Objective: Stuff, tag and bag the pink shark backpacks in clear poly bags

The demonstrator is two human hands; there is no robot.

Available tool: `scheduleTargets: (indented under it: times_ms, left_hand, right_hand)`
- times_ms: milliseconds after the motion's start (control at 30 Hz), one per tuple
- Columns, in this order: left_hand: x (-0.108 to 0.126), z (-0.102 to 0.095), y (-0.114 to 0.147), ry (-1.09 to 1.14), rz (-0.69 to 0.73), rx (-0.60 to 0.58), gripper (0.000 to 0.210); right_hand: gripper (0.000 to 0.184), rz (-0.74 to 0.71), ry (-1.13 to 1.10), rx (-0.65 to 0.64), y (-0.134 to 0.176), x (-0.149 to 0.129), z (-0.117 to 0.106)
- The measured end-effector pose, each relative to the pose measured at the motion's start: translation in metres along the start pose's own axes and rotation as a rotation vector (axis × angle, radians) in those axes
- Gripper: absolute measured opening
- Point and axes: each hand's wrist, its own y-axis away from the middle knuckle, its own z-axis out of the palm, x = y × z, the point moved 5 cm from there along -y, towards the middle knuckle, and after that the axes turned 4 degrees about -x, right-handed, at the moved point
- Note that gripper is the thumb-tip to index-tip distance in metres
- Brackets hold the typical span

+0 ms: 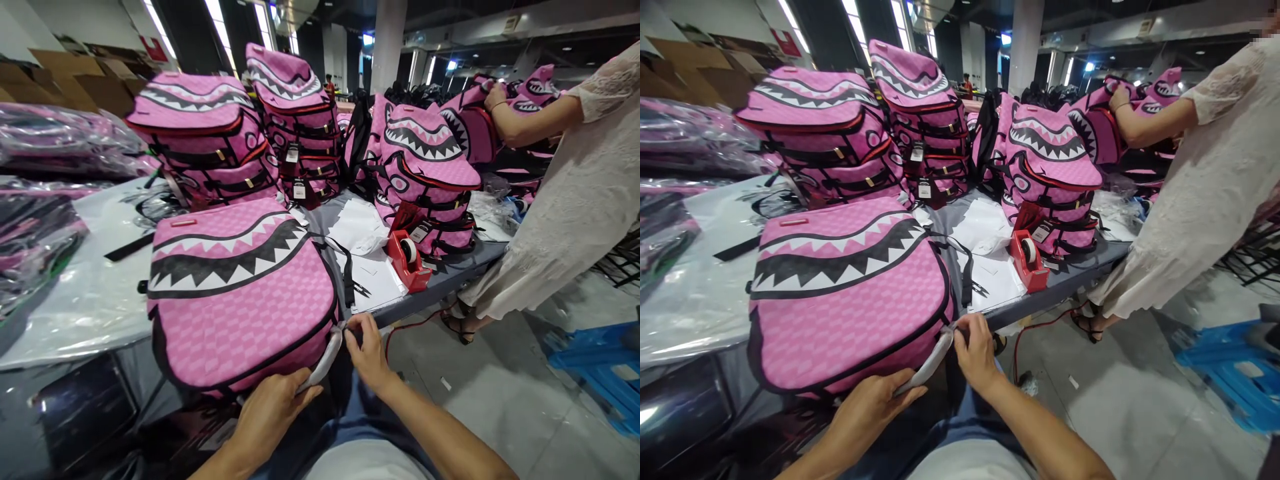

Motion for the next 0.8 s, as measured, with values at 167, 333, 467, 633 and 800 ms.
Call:
scheduleTargets:
  times_ms: [167, 333, 467, 633, 800]
  left_hand:
    - [-0.012, 0.001, 0.007, -0.132, 0.273, 0.285, 0.02]
    - [-0.039, -0.001, 0.048, -0.41, 0.728, 0.691, 0.035]
    - [-0.032, -0.008, 0.044, -0.336, 0.567, 0.622, 0.033]
    - [-0.009, -0.011, -0.001, 0.051, 0.263, 0.035, 0.037]
    - [-0.006, 0.007, -0.017, 0.219, 0.283, -0.043, 0.041]
  right_hand:
    - [0.03, -0.681, 0.638, -0.671, -0.004, -0.037, 0.03]
    - [0.027, -0.773, 0.77, -0.766, -0.012, -0.029, 0.048]
    - [0.018, -0.853, 0.822, -0.742, -0.009, -0.024, 0.049]
    - [0.026, -0.788, 0.807, -0.648, -0.009, -0.019, 0.047]
    - [0.035, -0.721, 0.688, -0.624, 0.002, -0.023, 0.019]
